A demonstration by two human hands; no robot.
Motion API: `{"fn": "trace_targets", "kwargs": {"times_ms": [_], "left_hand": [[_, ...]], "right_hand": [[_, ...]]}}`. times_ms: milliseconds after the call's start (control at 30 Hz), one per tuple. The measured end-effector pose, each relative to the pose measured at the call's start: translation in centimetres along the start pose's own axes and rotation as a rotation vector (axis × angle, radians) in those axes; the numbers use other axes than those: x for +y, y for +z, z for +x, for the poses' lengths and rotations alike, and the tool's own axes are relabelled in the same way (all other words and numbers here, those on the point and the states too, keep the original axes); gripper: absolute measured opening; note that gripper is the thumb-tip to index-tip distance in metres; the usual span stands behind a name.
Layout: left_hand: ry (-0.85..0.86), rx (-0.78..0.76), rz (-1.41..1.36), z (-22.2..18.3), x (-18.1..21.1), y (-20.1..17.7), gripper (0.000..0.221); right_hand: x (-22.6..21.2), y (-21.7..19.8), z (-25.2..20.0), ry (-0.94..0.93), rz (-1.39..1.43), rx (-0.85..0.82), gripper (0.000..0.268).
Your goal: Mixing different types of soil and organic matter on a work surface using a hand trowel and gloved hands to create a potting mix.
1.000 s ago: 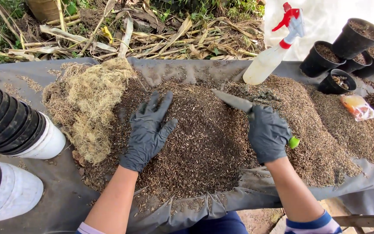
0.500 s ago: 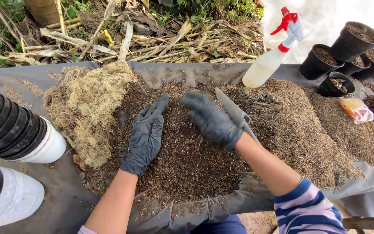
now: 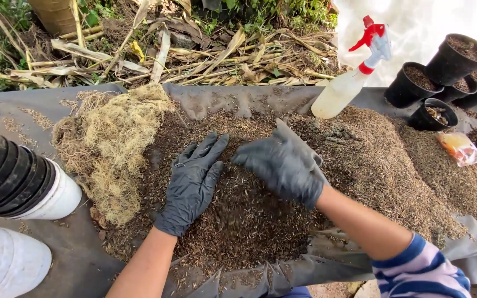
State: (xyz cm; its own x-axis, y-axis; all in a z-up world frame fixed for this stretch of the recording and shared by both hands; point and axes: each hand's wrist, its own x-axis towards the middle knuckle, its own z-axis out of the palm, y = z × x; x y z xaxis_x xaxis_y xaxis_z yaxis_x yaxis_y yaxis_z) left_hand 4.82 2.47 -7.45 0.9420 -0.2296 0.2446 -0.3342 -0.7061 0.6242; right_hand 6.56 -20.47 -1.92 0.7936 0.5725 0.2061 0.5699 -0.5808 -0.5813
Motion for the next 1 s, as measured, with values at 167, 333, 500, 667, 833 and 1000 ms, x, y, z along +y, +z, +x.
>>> {"fn": "trace_targets", "kwargs": {"times_ms": [167, 333, 500, 667, 833, 1000], "left_hand": [[0.038, 0.085, -0.016, 0.2, -0.2, 0.3, 0.051], [-0.051, 0.246, -0.197, 0.3, -0.4, 0.5, 0.049], [-0.169, 0.298, -0.242, 0.5, -3.0, 1.9, 0.045], [-0.204, 0.313, -0.141, 0.6, -4.4, 2.9, 0.042], [-0.296, 0.226, 0.033, 0.4, -3.8, 2.8, 0.059], [-0.321, 0.206, 0.054, 0.1, -2.9, 2.2, 0.066]], "right_hand": [[8.2, -0.7, 6.7, 0.475, -0.285, 0.069, 0.017], [11.0, -0.1, 10.2, 0.468, -0.312, -0.102, 0.036], [13.7, 1.6, 12.6, 0.499, -0.417, -0.197, 0.034], [9.9, 0.4, 14.5, 0.427, -0.482, -0.197, 0.026], [1.0, 1.0, 18.1, 0.279, -0.429, -0.131, 0.028], [-3.1, 5.6, 23.3, 0.161, -0.254, -0.056, 0.022]]}}
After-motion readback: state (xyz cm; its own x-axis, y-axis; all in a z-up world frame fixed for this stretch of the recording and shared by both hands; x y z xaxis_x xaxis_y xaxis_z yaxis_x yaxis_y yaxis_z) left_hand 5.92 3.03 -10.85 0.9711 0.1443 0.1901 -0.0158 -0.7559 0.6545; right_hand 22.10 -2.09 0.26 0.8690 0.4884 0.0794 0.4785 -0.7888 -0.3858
